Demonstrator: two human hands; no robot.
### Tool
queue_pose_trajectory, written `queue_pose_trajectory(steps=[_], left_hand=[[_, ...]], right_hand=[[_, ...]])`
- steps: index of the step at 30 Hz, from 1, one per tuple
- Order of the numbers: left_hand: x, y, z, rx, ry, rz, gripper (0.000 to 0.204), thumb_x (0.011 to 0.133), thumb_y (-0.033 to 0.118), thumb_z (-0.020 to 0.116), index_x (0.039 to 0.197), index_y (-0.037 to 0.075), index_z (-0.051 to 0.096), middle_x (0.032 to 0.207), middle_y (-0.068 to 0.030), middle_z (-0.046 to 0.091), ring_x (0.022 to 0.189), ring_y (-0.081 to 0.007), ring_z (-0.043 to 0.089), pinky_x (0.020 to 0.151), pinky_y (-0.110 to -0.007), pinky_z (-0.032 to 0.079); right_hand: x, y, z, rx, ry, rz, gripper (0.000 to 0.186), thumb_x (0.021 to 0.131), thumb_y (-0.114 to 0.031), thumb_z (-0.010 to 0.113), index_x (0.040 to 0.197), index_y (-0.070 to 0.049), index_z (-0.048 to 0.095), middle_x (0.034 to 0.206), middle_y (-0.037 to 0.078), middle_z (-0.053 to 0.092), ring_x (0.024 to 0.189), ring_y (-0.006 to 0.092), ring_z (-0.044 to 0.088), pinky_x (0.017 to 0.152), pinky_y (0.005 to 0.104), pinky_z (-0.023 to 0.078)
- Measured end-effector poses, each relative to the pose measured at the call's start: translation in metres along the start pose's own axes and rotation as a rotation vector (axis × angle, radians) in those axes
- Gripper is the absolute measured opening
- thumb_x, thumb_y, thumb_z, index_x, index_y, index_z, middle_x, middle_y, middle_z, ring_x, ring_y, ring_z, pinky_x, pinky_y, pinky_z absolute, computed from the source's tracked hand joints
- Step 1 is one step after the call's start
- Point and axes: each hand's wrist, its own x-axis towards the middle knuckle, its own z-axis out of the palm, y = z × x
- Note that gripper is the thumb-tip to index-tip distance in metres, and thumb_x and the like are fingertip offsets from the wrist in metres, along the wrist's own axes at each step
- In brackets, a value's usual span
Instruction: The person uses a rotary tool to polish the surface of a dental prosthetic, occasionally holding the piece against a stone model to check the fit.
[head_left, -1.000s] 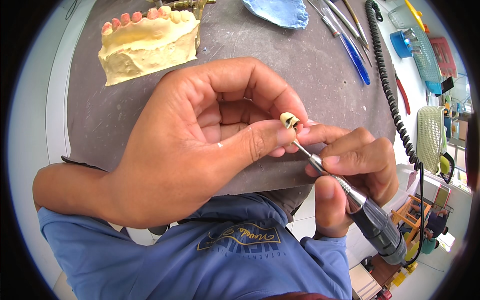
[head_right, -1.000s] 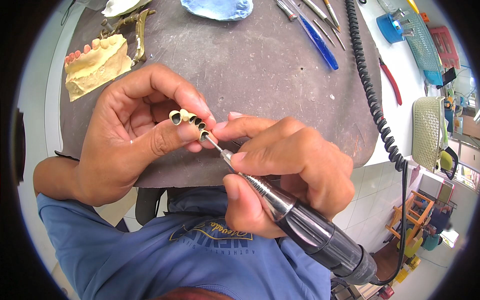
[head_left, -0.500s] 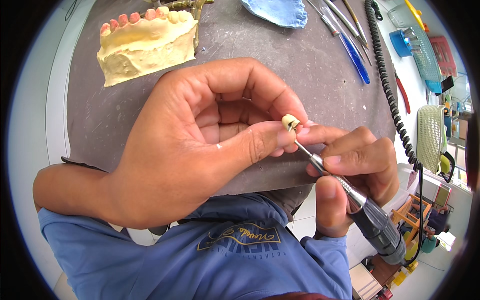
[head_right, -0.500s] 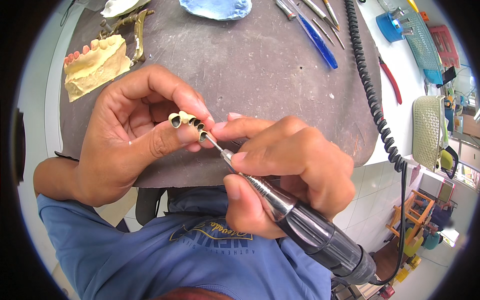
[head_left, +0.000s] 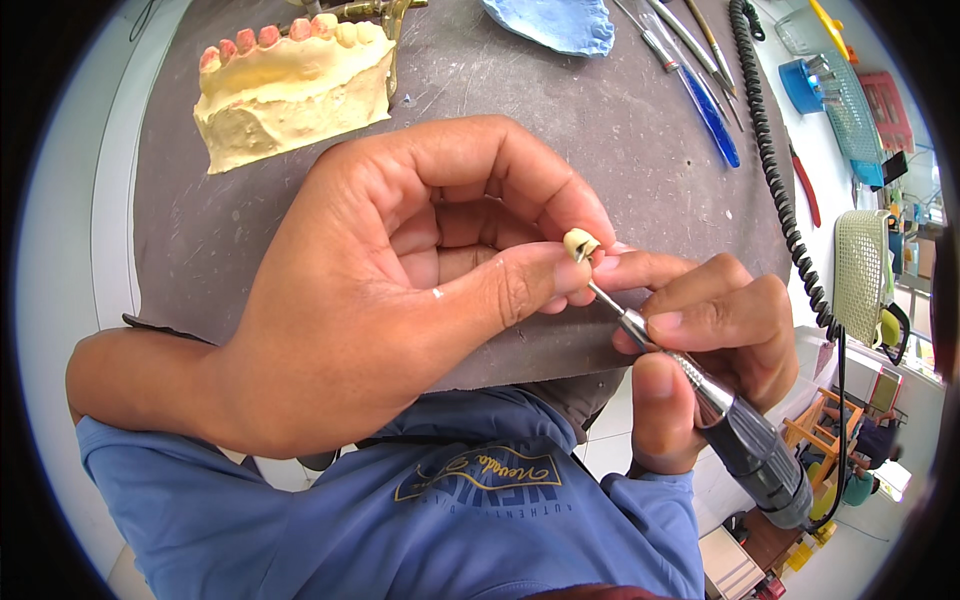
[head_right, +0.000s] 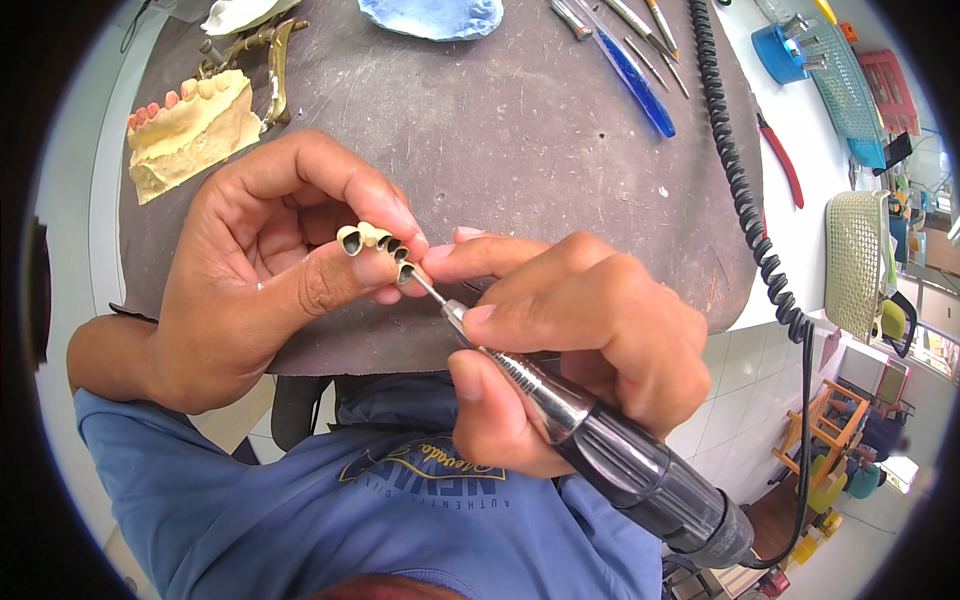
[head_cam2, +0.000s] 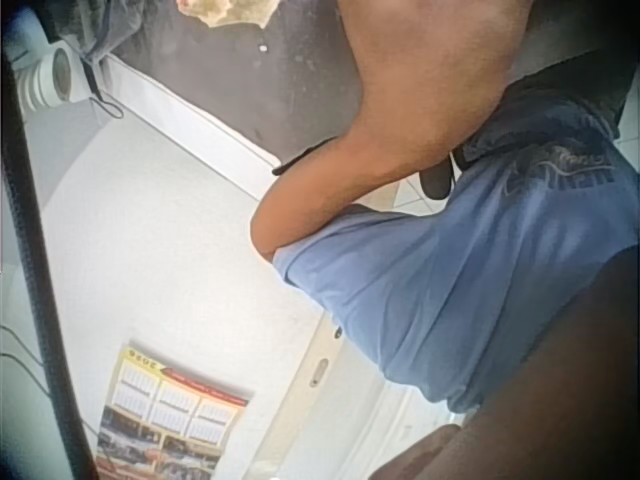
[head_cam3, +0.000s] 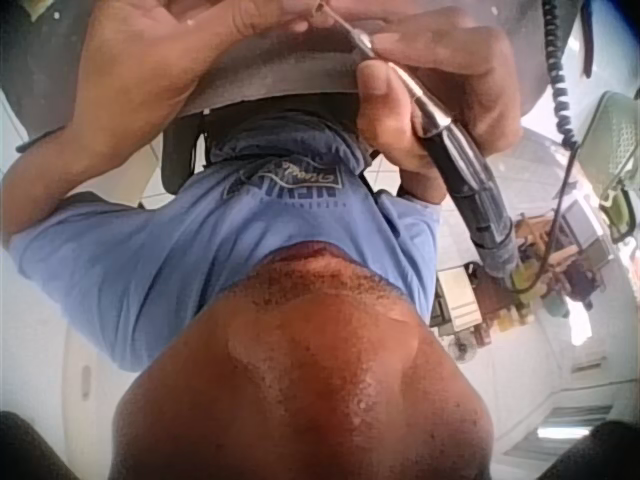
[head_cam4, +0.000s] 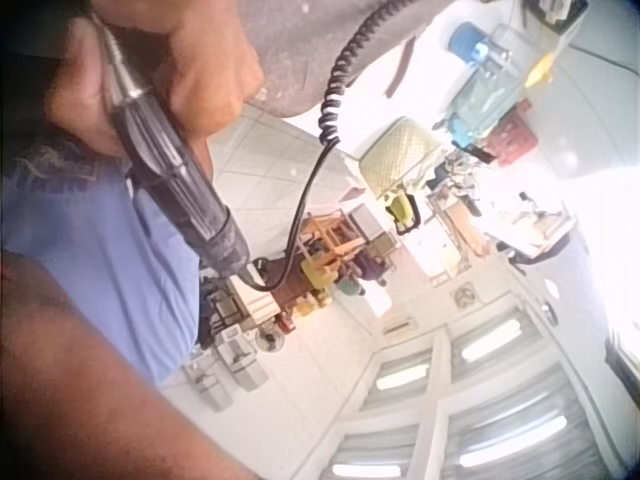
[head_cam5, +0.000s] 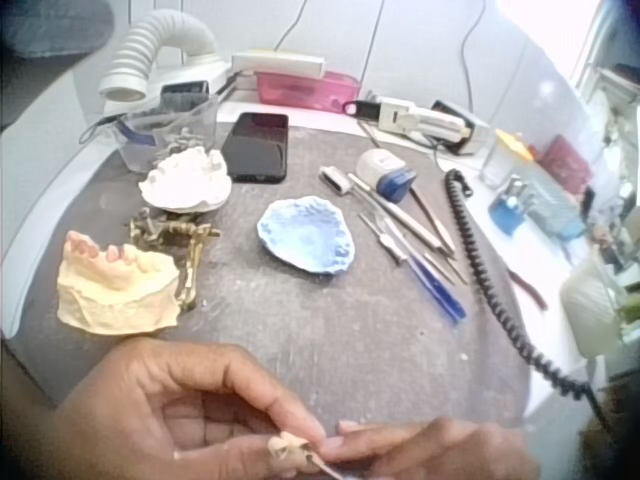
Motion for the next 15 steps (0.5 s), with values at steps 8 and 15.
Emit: queue_pose_trajectory(steps=[8, 15], left_hand=[[0.0004, 0.0007, -0.0001, 0.004, -0.004, -0.005, 0.016, 0.085, 0.0, 0.06, 0.099, -0.001, 0.052, 0.096, -0.0117, 0.059, 0.088, -0.0157, 0.062, 0.077, -0.027, 0.051], [0.0001, -0.0019, -0.001, 0.015, -0.012, 0.034, 0.016, 0.087, 0.005, 0.06, 0.099, -0.001, 0.052, 0.095, -0.0122, 0.059, 0.088, -0.0156, 0.062, 0.077, -0.026, 0.051]], right_hand=[[0.0021, -0.0012, -0.0016, 0.003, -0.027, 0.001, 0.029, 0.082, -0.021, 0.068, 0.088, -0.002, 0.047, 0.072, 0.011, 0.052, 0.081, 0.0322, 0.064, 0.073, 0.0392, 0.054], [0.0021, 0.0, -0.0033, -0.023, -0.068, -0.022, 0.029, 0.082, -0.021, 0.067, 0.09, -0.002, 0.047, 0.074, 0.01, 0.052, 0.083, 0.0319, 0.064, 0.075, 0.0399, 0.053]])
